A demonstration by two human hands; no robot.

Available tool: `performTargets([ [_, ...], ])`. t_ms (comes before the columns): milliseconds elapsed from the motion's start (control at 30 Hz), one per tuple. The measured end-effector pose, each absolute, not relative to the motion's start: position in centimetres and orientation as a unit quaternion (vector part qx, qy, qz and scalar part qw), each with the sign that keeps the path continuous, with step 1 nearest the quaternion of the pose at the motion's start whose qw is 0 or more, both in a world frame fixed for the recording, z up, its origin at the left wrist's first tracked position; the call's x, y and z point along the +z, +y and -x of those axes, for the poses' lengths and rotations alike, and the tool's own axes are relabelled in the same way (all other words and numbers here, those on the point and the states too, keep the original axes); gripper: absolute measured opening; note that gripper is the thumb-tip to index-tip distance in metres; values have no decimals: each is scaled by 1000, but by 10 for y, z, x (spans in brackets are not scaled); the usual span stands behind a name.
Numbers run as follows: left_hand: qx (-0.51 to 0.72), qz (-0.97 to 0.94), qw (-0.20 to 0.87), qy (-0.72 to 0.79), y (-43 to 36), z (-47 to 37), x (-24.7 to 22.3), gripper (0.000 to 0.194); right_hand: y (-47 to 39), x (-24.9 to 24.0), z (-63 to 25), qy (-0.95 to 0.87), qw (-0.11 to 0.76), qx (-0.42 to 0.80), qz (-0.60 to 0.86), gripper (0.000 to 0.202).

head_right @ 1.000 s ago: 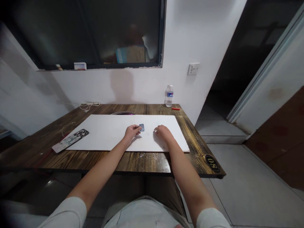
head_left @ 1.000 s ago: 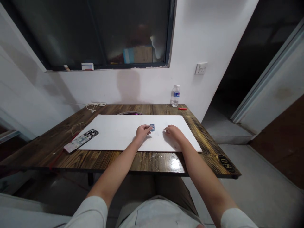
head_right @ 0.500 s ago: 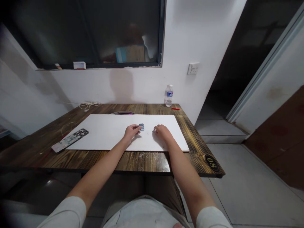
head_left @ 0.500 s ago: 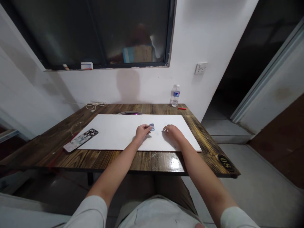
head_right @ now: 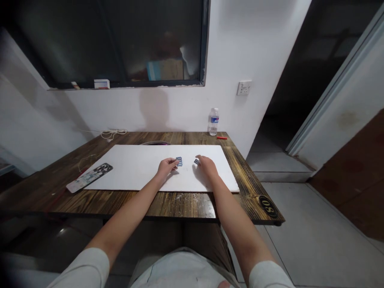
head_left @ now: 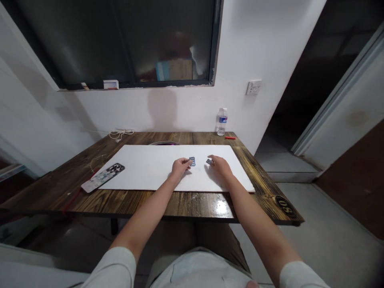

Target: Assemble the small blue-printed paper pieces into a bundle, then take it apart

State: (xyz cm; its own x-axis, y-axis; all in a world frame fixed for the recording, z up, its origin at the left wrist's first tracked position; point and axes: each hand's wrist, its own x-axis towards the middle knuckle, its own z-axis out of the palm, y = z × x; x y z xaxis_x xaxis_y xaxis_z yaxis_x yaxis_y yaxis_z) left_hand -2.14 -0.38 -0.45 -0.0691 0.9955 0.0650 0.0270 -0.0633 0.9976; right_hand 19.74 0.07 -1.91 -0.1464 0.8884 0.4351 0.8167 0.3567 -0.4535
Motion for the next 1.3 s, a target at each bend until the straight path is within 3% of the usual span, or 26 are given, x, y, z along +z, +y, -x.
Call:
performTargets([
  [233, 524, -513, 457, 504, -3, 21, -6, 35, 9, -24, -185, -689, 501, 221, 475, 28],
  [433, 515, -522, 455, 505, -2, 22, -7, 37, 1, -22, -167, -603, 529, 441, 403, 34],
  [933, 452, -579, 481, 478, -2, 23, -10, 38, -6, -15, -164, -575, 556, 426, 423, 40],
  [1300, 448, -609, 481, 444, -7, 22, -4, 42, -9, -10, -164, -611, 520, 433, 411, 42],
])
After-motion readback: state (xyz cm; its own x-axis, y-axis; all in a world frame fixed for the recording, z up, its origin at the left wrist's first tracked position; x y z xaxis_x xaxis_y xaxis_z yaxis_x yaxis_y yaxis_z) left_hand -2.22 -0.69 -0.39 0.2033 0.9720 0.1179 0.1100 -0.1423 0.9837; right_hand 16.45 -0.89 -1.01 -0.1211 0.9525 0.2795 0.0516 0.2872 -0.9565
